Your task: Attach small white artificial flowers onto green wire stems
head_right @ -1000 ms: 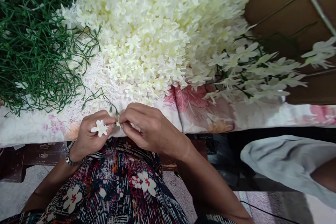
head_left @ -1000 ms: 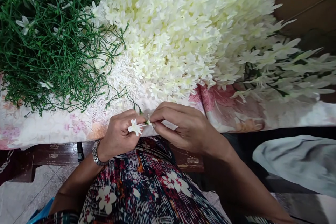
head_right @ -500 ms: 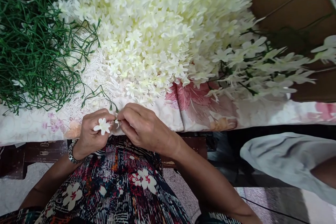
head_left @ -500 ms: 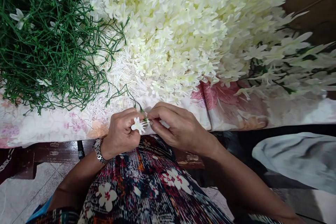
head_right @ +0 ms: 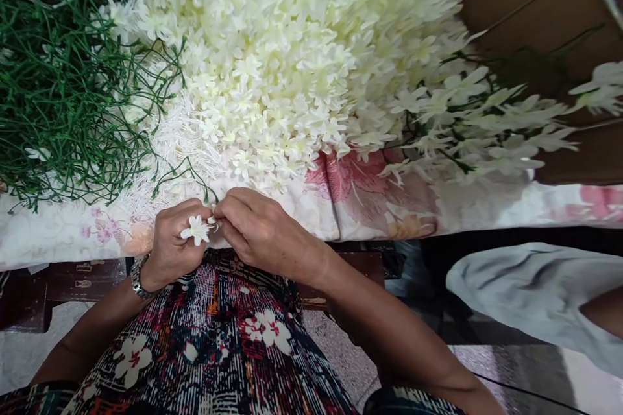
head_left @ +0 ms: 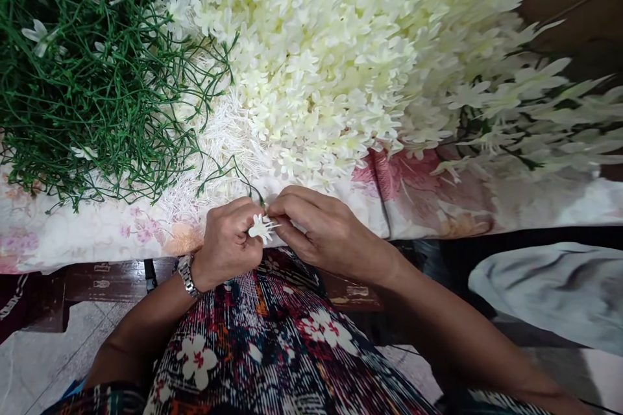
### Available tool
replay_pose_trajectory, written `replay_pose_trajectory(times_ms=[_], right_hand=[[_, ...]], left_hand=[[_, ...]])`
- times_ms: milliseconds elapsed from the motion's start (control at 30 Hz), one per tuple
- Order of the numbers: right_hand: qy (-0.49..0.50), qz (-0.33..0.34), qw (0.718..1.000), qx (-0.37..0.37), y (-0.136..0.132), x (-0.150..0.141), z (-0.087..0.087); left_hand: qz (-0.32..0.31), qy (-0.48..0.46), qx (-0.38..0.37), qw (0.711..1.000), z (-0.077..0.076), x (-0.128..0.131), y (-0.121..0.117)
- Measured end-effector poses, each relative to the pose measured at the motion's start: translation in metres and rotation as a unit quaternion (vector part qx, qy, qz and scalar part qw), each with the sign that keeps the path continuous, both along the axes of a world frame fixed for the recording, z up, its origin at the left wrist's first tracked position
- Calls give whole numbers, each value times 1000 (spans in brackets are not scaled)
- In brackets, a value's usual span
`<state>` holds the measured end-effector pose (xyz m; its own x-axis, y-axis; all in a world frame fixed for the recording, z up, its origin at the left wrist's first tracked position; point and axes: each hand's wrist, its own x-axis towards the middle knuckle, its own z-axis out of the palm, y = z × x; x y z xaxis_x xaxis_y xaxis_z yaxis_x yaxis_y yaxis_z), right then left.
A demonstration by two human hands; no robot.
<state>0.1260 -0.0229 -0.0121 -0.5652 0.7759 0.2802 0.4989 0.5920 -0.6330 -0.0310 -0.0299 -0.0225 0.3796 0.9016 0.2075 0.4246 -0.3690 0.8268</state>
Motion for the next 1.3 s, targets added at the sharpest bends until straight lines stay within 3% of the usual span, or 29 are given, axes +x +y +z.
replay_pose_trajectory(times_ms=[267, 367, 467, 567, 700, 800, 1100, 1200, 1300], right_hand=[[-2, 6, 1000, -7, 1, 10, 6], [24, -23, 999, 10, 1, 17, 16], [59, -63, 995, 54, 0, 19, 22], [75, -72, 991, 84, 1, 17, 24], [55, -59, 995, 58, 5, 15, 23], [54, -52, 997, 29, 9, 14, 22], [72, -50, 996, -7, 13, 12, 18], [62, -43, 997, -3, 14, 12, 16], [37, -23, 999, 14, 14, 13, 15]], left_hand=[[-4, -34, -58, 998, 6, -1, 2], [44, -96, -123, 987, 12, -3, 2], [101, -153, -218, 959, 17, -4, 2], [110, -199, -324, 918, 22, -2, 3], [103, -255, -419, 865, 26, 4, 7], [92, -266, -446, 850, 29, 9, 9], [105, -268, -457, 841, 29, 15, 11], [105, -239, -441, 858, 26, 14, 9], [105, -169, -402, 894, 23, 11, 7]])
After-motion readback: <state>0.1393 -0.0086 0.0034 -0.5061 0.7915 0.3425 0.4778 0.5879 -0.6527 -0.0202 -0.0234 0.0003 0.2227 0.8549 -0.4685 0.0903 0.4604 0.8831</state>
